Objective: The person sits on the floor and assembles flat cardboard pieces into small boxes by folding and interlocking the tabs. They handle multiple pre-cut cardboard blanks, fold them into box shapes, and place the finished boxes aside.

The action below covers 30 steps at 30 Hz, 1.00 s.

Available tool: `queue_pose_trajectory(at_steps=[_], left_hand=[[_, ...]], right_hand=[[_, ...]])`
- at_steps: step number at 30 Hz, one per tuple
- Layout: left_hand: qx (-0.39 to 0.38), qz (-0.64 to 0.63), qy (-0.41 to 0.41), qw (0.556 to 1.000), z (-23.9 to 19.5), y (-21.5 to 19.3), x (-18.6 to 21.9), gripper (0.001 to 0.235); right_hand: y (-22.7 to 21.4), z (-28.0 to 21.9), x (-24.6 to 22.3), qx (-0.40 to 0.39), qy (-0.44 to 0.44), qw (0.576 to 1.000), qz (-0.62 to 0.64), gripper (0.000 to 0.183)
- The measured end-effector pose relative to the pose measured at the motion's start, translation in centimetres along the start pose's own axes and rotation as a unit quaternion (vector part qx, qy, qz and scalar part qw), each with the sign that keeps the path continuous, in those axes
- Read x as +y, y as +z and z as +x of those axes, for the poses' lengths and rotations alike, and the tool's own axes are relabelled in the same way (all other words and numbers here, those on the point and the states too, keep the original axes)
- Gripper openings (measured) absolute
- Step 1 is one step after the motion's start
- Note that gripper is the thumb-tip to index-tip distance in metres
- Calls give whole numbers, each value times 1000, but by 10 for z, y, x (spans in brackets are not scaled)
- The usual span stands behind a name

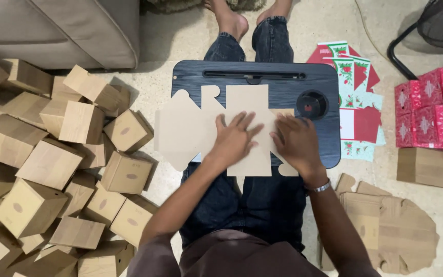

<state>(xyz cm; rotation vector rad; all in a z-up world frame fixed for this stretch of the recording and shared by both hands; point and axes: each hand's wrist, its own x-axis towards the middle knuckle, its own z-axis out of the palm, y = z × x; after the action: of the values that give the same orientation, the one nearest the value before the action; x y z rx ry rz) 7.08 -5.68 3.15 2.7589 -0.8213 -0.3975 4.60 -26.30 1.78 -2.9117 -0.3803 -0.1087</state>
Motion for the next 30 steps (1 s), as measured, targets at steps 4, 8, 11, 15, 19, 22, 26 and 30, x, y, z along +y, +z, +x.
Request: queue_pose_trajectory(at_steps=[4, 8, 11, 15, 19, 22, 26, 30], left_hand=[[87, 23, -18, 996, 45, -25, -33, 68], [52, 22, -77, 995, 96, -28, -62, 98], [55, 34, -55, 996, 89, -47, -54, 94], [171, 62, 2, 983, 67, -35, -45, 31], [276, 65, 91, 955, 35, -2, -49, 20], [294, 9, 108, 949, 11, 0, -38, 7], [213, -12, 120, 970, 3, 20, -49, 30], [115, -77, 118, 983, -2, 16, -57, 33]], right_hand=[[8, -7, -9, 20, 37, 998, 51, 41], [6, 5, -24, 92, 117, 986, 68, 49], [-10, 21, -40, 152, 135, 972, 115, 64], [-1, 34, -49, 235, 102, 934, 249, 79], [27, 27, -33, 152, 128, 940, 278, 88], [29, 18, -34, 105, 81, 959, 249, 84], [26, 20, -35, 29, 43, 990, 134, 70], [29, 21, -35, -38, 63, 995, 62, 58]])
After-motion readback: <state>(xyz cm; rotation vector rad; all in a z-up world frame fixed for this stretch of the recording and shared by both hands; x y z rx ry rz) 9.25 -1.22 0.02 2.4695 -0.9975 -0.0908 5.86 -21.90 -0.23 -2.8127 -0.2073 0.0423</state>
